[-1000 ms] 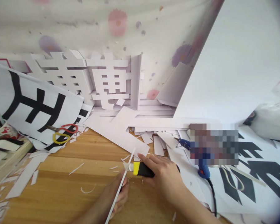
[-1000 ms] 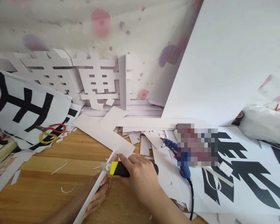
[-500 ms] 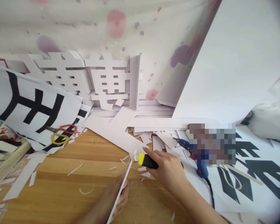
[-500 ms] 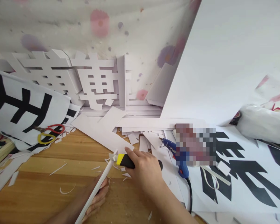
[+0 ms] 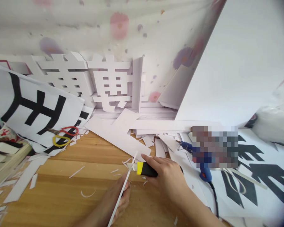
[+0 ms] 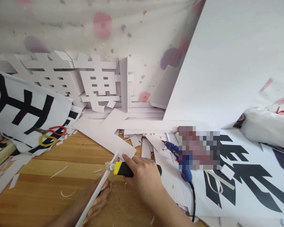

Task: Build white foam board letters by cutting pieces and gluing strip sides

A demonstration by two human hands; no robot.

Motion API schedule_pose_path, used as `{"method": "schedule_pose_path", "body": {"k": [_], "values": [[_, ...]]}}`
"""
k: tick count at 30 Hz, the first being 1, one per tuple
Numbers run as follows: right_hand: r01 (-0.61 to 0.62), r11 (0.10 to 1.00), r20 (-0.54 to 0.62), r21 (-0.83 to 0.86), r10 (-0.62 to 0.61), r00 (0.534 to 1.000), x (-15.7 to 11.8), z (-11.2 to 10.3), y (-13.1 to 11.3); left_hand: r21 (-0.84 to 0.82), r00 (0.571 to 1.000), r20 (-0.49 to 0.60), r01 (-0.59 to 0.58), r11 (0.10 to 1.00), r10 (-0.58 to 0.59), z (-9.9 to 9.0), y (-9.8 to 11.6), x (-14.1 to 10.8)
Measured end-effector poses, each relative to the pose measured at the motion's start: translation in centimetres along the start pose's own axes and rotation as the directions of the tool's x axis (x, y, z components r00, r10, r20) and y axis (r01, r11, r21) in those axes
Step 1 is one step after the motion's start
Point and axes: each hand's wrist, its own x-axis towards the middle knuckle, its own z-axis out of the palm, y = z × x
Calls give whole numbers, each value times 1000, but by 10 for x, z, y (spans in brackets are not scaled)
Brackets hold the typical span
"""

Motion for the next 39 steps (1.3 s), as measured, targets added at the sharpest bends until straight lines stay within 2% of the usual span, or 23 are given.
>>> {"method": "schedule_pose_path", "body": {"k": [3, 6, 14, 16, 21, 25, 28, 32, 34, 36, 39], "values": [[-14, 1000, -14, -4, 14, 1000, 1, 1, 2, 10, 1000, -27, -15, 1000, 16, 9, -1, -3], [-19, 1000, -40, 0, 19, 999, 1, 3, 5, 35, 1000, -31, 1, 999, 0, 9, 1, -4], [-3, 1000, -108, -7, 2, 994, 3, 8, 10, 9, 991, 132, 36, 999, -37, -5, 3, 2], [-4, 1000, -108, -2, 4, 994, 3, 8, 10, -9, 995, 99, 19, 1000, -18, -4, 0, 2], [-20, 1000, -119, -11, 19, 993, 4, 8, 11, -55, 996, -74, -63, 997, 58, 2, -13, -2], [-39, 999, -130, -31, 35, 991, 6, 8, 13, -71, 990, -136, -57, 996, 47, 5, -17, -5], [-68, 997, -114, -34, 63, 992, 7, 7, 18, -63, 990, -138, -45, 997, 36, 6, -16, -6], [-109, 994, -126, -7, 107, 986, 9, 5, 26, -66, 998, -63, -4, 998, 0, 5, -8, -4], [-170, 985, -146, 16, 171, 975, 9, 4, 29, -76, 997, 48, 64, 995, -61, 5, -2, -4], [-245, 968, -150, 52, 251, 956, 9, 3, 29, -106, 978, 175, 130, 986, -111, 9, 5, -4], [-309, 944, -121, 112, 322, 939, 10, 3, 27, -230, 945, 306, 193, 954, -118, 20, 12, -7]]}}
